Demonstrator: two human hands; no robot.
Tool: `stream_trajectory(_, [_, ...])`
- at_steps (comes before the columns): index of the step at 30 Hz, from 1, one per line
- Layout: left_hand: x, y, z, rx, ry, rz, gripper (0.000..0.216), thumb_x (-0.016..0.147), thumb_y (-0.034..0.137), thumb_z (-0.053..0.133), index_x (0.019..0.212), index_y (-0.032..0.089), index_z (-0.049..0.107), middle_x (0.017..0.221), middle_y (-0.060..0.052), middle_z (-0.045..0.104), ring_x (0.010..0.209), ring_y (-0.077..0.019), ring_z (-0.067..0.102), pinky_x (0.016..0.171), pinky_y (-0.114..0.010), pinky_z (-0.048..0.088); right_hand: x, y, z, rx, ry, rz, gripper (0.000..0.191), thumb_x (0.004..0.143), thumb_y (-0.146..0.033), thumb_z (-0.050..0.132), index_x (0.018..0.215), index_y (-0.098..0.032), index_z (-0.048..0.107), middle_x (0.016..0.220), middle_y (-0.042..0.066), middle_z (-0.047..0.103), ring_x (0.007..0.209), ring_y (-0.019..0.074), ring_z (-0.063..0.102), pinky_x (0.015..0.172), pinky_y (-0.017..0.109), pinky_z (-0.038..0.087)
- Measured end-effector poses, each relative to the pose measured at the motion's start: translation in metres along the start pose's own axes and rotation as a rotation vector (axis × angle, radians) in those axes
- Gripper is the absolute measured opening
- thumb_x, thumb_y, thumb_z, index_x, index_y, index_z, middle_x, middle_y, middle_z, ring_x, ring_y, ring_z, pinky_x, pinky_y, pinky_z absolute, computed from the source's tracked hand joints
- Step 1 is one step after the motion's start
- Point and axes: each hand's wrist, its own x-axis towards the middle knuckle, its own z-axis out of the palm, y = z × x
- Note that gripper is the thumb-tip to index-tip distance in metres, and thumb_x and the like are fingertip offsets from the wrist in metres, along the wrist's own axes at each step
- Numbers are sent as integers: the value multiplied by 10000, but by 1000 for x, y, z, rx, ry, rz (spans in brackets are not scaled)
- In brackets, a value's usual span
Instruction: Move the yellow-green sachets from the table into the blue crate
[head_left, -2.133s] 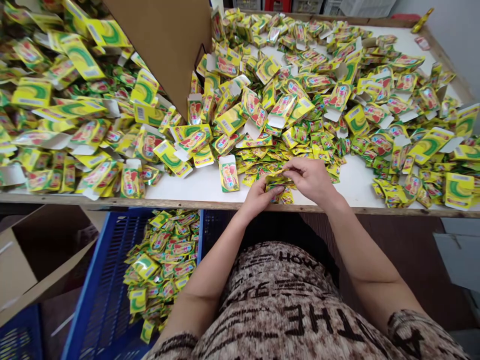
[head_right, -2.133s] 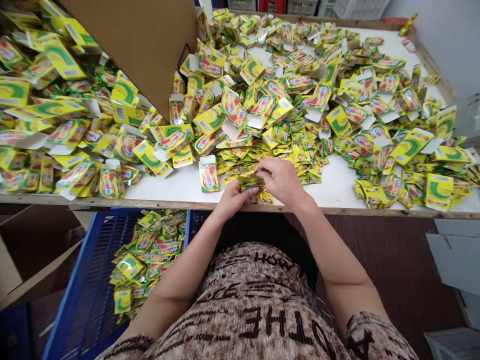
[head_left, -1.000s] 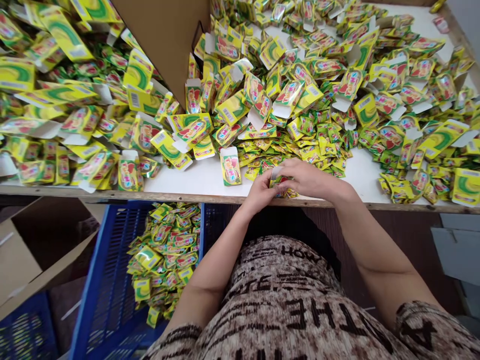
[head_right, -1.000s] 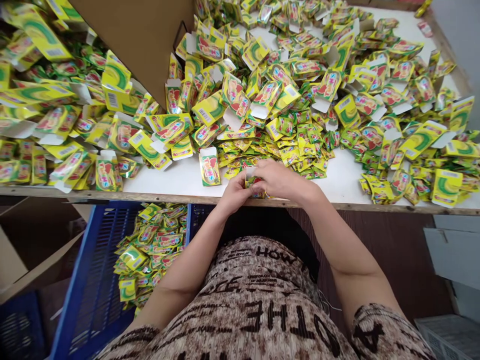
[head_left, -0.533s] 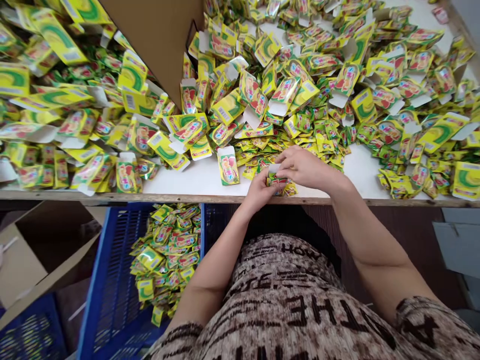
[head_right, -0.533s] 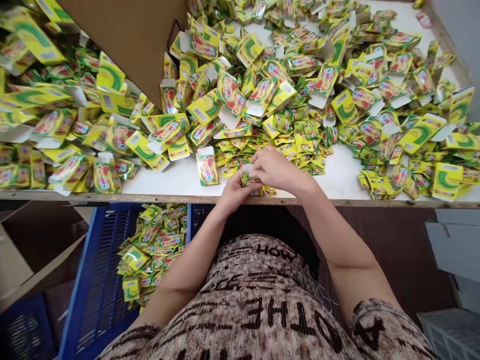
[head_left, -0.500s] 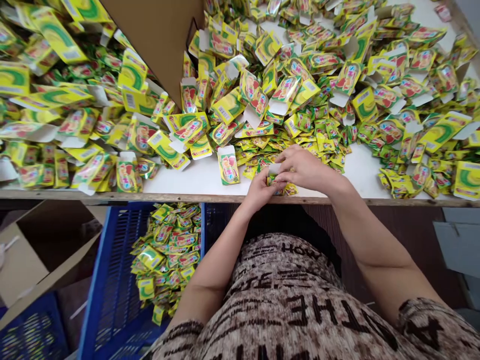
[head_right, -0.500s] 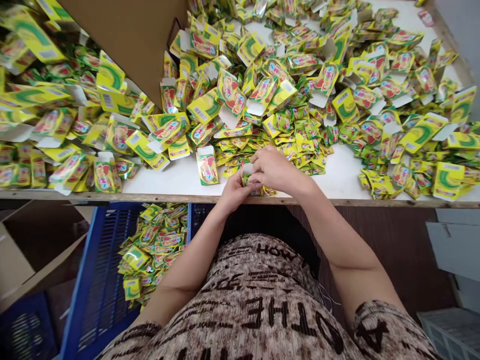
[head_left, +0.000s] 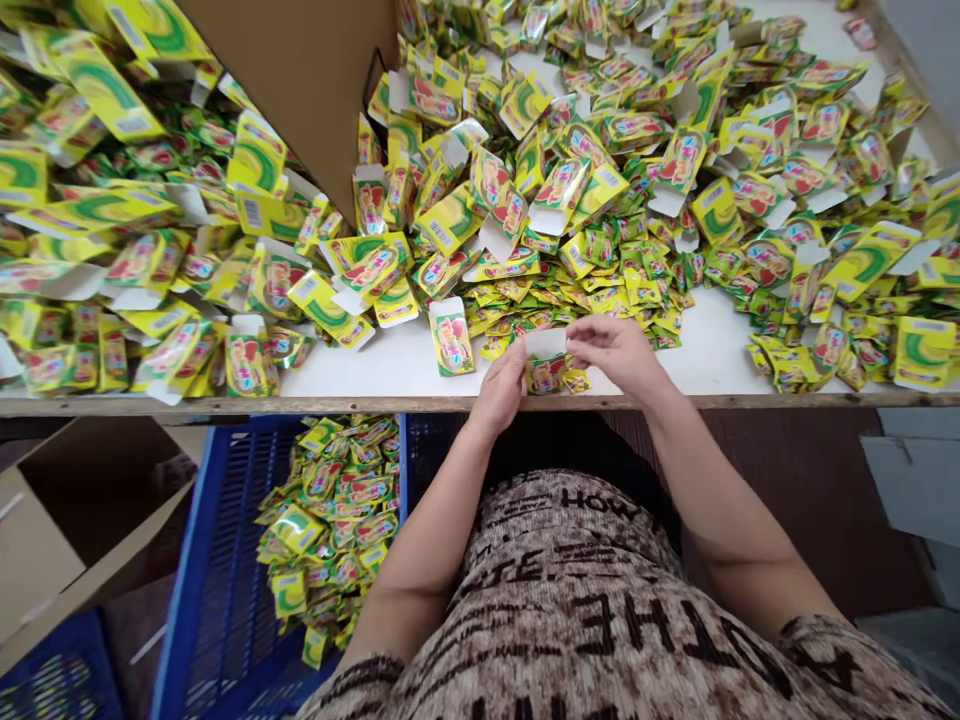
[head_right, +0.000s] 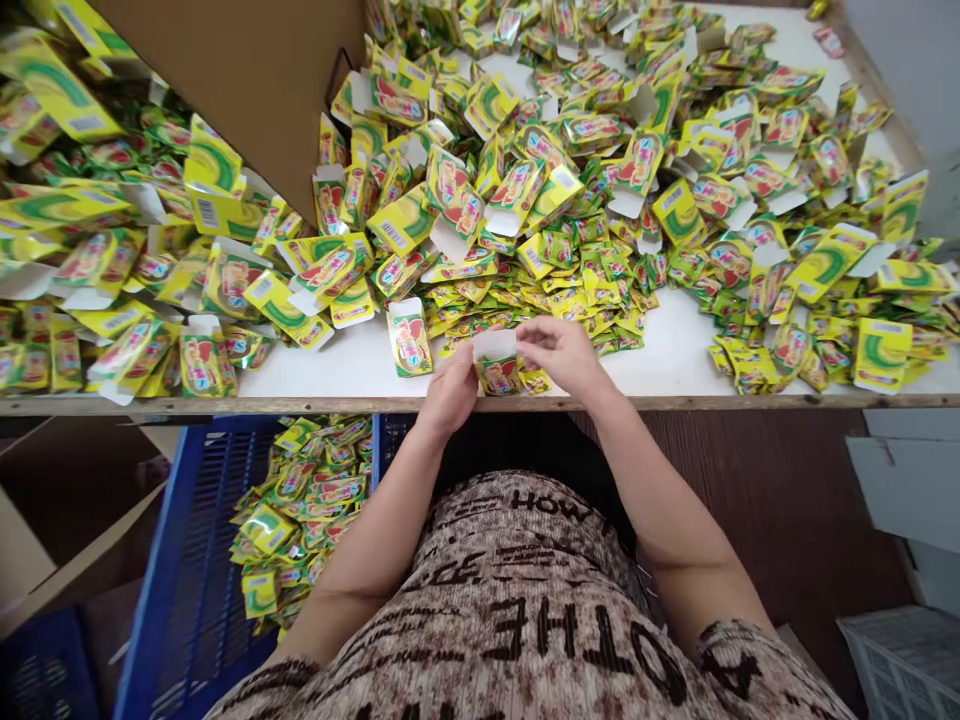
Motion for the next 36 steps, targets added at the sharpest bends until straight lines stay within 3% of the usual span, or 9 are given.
stream_trajectory(4, [-1,11,-3,-94,-69,-137,345,786,356,766,1103,220,760,1183,-69,738,1177,-241,637,1081,-376,446,-8,17,12,376,-183,290,312,565,-320,859,739,-190,635,611,-57,573,466,60,428,429,205,347])
stream_trajectory(7, [-1,13,-1,-113,11,-132,372,713,298,827,1074,232,767,1088,-54,762,1061,-212,679,1030,-363,478,-10,17,22,388,-81,282,226,566,-244,816,697,-195,639,576,-77,525,420,36,323,374,193,209])
stream_trajectory(11, [-1,4,3,-39,225,23,297,745,370,817,1006,230,787,1085,-58,769,1069,-218,684,1010,-380,505,-13,14,29,201,51,9,191,720,-373,761,833,-220,771,813,-6,672,495,60,440,426,223,370])
stream_trajectory(15, [1,-4,5,80,327,137,255,776,367,798,990,228,793,1050,-55,776,1037,-204,690,982,-363,523,-10,19,30,145,49,-64,304,745,-501,764,875,-229,801,901,33,723,583,106,554,516,264,492])
stream_trajectory(19, [6,-4,3,150,302,190,304,806,363,771,1080,232,755,1029,-41,757,952,-159,684,893,-298,537,-6,24,34,111,123,-49,342,690,-496,822,877,-210,794,813,30,727,568,121,570,521,273,502])
stream_trajectory(23, [12,0,-4,260,218,245,208,808,369,770,940,209,757,894,-24,742,836,-144,671,813,-281,534,-6,24,34,39,197,-158,259,703,-459,824,817,-228,802,811,42,726,690,159,632,623,299,551])
stream_trajectory(25, [14,2,-7,290,175,278,173,799,358,780,880,207,754,879,-26,740,847,-153,673,822,-293,534,-6,22,32,46,188,-179,240,697,-446,826,799,-231,801,825,47,731,735,170,648,652,307,566])
stream_trajectory(30, [16,4,-10,282,145,279,176,775,354,805,863,208,758,908,-44,746,908,-181,686,875,-332,535,4,20,28,162,58,-2,333,613,-490,856,736,-196,761,720,30,710,600,164,634,535,313,565])
stream_trajectory(36, [14,8,-11,411,114,327,164,828,345,759,941,231,794,923,-55,757,890,-179,687,835,-319,534,2,27,23,58,69,-123,362,701,-546,810,813,-205,758,802,42,696,664,166,628,589,315,559])
